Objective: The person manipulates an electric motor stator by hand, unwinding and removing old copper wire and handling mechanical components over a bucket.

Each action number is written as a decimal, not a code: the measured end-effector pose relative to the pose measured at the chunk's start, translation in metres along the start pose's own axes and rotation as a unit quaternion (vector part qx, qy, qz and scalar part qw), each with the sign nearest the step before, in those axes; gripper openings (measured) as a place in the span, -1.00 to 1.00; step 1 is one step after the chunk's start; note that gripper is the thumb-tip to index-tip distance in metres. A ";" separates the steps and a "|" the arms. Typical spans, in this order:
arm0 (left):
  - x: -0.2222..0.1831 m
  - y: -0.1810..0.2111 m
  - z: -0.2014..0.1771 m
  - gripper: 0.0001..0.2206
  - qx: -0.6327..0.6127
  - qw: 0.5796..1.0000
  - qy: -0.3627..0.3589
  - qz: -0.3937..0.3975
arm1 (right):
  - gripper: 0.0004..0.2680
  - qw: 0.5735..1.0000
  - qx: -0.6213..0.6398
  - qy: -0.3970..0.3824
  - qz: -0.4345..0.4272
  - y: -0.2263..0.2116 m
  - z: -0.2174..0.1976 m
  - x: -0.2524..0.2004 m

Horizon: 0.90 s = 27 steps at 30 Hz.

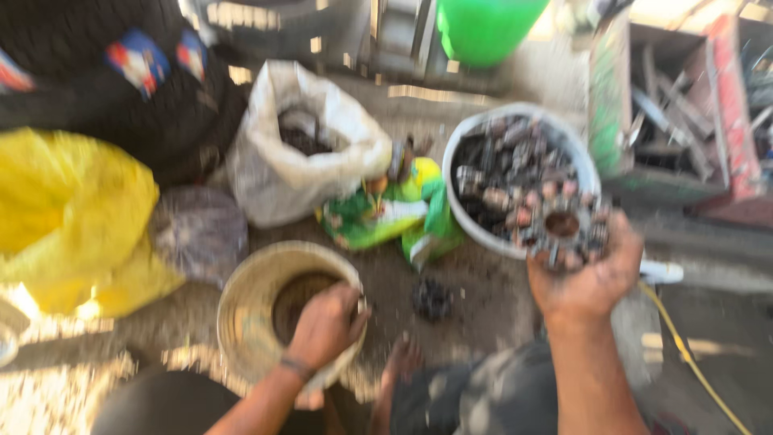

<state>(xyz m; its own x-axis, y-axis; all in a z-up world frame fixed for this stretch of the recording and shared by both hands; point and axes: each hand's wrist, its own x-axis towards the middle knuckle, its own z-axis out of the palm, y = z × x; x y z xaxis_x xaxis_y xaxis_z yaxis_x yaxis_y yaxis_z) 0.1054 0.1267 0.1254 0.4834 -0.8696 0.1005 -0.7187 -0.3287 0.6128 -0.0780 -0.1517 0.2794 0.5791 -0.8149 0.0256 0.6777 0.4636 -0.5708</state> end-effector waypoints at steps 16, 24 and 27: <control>-0.038 0.000 0.041 -0.78 -0.095 0.989 0.047 0.106 | -0.69 0.999 0.037 0.031 0.008 0.013 -0.007 0.006; 0.009 0.057 -0.030 -0.82 -0.111 0.989 -0.024 0.091 | -0.54 0.992 0.048 -0.081 0.084 0.031 0.002 -0.010; 0.012 0.080 -0.052 -0.83 -0.160 0.986 -0.014 0.049 | -0.53 0.989 0.059 -0.078 0.108 0.031 0.011 -0.036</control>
